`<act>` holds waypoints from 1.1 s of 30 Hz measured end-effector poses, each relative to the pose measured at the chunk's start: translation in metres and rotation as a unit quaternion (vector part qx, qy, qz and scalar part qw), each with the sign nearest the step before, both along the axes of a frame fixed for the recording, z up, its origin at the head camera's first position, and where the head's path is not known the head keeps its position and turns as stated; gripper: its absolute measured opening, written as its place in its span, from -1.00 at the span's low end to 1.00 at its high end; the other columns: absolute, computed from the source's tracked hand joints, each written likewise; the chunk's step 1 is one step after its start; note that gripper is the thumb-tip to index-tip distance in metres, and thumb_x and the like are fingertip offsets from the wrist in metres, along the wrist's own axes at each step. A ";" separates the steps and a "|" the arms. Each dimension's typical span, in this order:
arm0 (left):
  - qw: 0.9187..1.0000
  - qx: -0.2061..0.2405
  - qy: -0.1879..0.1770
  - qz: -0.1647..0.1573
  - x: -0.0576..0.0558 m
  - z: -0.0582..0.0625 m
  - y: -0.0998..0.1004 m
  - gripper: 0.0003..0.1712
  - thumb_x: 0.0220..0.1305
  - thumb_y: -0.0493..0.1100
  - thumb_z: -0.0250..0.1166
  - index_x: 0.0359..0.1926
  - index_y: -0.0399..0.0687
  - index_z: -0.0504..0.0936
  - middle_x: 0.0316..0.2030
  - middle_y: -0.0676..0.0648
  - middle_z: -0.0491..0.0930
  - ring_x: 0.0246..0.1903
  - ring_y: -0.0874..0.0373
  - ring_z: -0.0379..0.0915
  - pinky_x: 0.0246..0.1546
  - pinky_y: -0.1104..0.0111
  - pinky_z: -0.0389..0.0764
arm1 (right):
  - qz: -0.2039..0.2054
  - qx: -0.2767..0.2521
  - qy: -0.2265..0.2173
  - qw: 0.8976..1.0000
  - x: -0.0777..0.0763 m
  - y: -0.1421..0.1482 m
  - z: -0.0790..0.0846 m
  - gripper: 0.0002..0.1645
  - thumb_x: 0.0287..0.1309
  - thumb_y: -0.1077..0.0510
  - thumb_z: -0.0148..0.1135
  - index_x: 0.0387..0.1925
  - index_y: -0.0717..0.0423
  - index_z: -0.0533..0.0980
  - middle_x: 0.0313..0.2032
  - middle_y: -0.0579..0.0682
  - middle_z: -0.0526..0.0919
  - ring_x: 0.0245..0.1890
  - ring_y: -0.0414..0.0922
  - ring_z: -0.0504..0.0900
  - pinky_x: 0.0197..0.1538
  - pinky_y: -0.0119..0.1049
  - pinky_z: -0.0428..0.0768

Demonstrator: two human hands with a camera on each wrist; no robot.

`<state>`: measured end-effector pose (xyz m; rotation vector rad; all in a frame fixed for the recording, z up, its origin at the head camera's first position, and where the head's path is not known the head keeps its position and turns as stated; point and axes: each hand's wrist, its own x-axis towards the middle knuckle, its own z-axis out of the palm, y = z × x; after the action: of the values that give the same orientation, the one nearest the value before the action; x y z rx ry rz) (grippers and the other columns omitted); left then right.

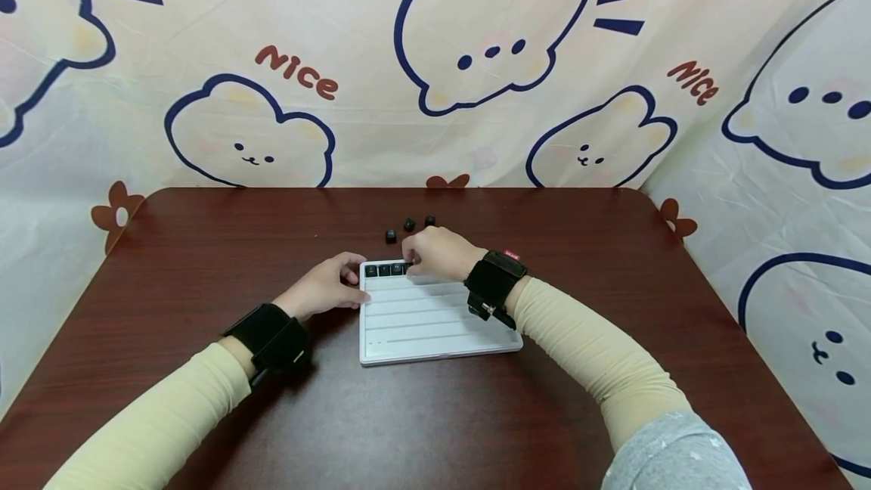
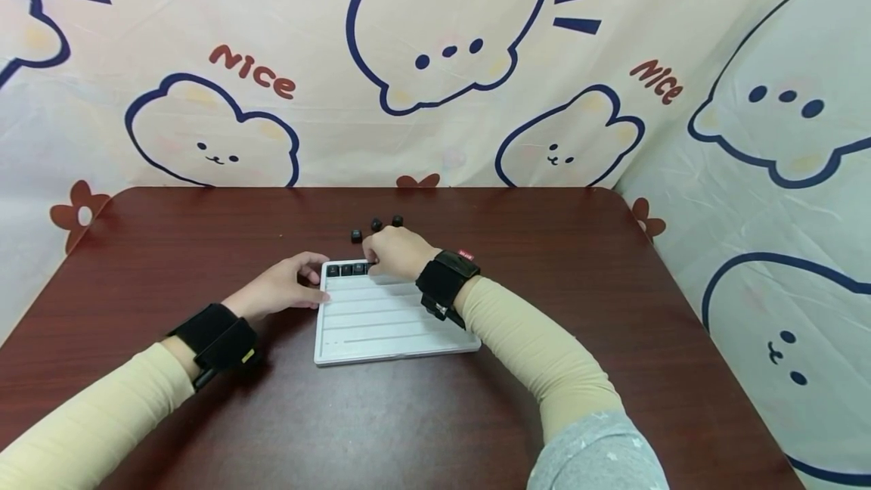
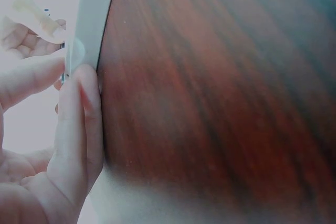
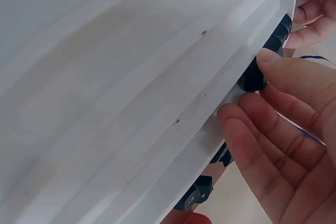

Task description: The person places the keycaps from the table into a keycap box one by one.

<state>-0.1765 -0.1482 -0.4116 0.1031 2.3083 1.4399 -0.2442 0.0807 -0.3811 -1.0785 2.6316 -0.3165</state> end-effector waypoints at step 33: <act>1.000 0.000 0.001 0.006 0.000 -0.003 -0.001 -0.23 0.25 -0.41 0.42 0.42 -0.38 0.28 -0.12 -0.27 0.43 -0.35 0.10 0.59 -0.26 0.32 0.70 | -0.015 -0.079 -0.013 0.997 -0.042 0.059 0.004 -0.69 0.32 0.21 0.38 0.07 0.18 0.68 0.04 0.08 0.70 0.08 0.00 0.65 0.14 -0.12 0.60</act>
<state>-0.1766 -0.1490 -0.4145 0.0903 2.3146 1.4477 -0.2861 0.1396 -0.3773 -1.0744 2.6384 -0.5502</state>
